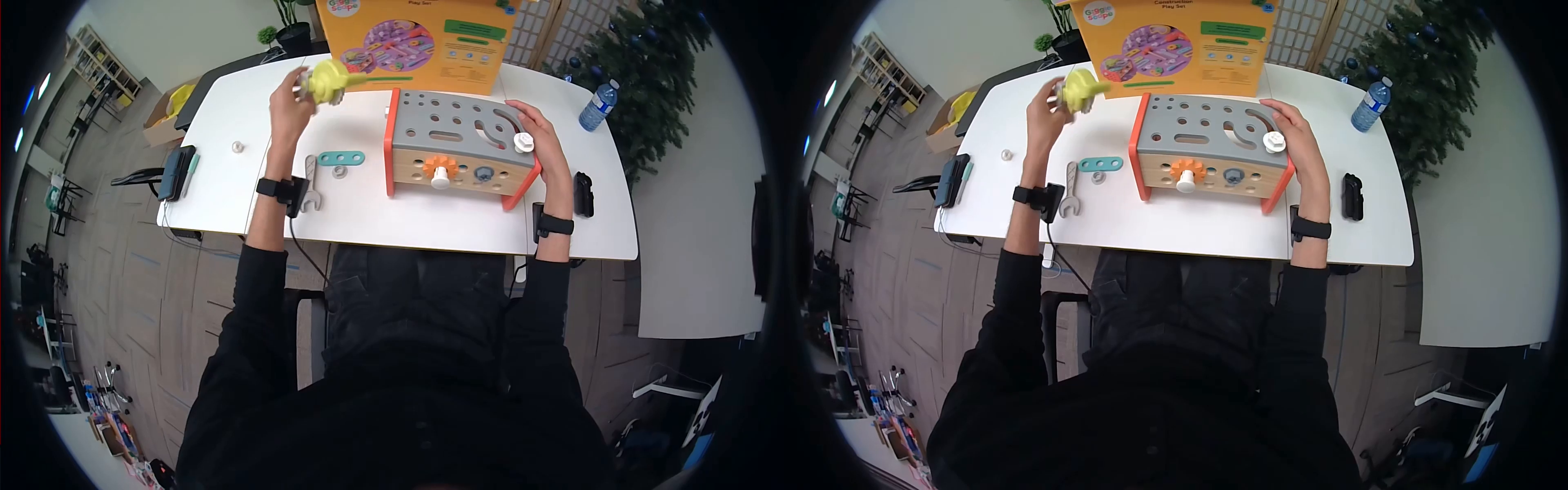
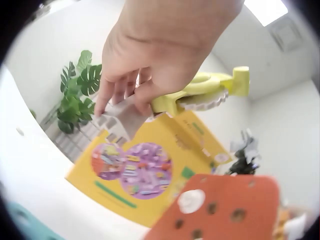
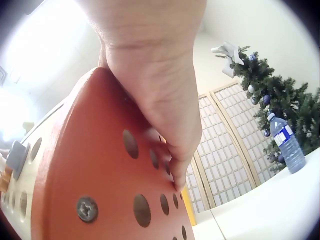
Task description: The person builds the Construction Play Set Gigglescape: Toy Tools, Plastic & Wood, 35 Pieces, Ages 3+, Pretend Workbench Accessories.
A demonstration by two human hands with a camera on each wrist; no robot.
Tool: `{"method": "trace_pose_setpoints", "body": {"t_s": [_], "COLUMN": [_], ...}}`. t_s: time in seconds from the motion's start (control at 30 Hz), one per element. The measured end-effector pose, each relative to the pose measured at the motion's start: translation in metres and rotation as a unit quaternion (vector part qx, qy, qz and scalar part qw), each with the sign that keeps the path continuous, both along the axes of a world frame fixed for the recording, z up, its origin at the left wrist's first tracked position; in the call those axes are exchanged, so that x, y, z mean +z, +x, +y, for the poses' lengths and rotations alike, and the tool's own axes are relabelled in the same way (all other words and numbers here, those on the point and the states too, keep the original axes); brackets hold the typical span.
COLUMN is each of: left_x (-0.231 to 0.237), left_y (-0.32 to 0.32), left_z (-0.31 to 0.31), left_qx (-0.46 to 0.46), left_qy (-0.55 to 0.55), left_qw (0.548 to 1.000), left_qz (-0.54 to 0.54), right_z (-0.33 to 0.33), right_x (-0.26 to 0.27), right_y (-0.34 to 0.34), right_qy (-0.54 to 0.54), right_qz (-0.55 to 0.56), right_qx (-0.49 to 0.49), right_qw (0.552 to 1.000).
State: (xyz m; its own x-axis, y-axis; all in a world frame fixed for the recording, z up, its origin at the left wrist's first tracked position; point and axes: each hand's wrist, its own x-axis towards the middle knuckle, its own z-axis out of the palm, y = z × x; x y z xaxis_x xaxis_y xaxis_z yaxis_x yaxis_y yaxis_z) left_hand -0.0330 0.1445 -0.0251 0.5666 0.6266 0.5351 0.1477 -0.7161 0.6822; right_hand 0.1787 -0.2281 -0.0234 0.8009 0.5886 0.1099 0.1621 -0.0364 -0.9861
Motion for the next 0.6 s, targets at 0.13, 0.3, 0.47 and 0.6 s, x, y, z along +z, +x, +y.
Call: {"method": "trace_pose_setpoints", "body": {"t_s": [0.13,0.3,0.47,0.6], "left_x": [0.034,0.044,0.027,0.03], "left_y": [0.029,0.054,0.072,0.067], "left_z": [-0.053,-0.105,-0.095,-0.098], "left_qx": [-0.232,-0.268,-0.294,-0.291], "left_qy": [-0.165,-0.129,-0.106,-0.067], "left_qw": [0.946,0.95,0.946,0.951], "left_qz": [-0.155,-0.097,-0.09,-0.084], "right_z": [0.0,0.001,0.0,0.0], "right_x": [-0.002,0.002,0.001,0.003], "right_y": [0.004,-0.002,0.0,-0.001], "right_qy": [0.002,-0.009,-0.02,-0.015], "right_qz": [0.016,0.012,-0.023,0.008], "right_qx": [0.0,-0.006,-0.009,0.005], "right_qw": [1.0,1.0,1.0,1.0]}}
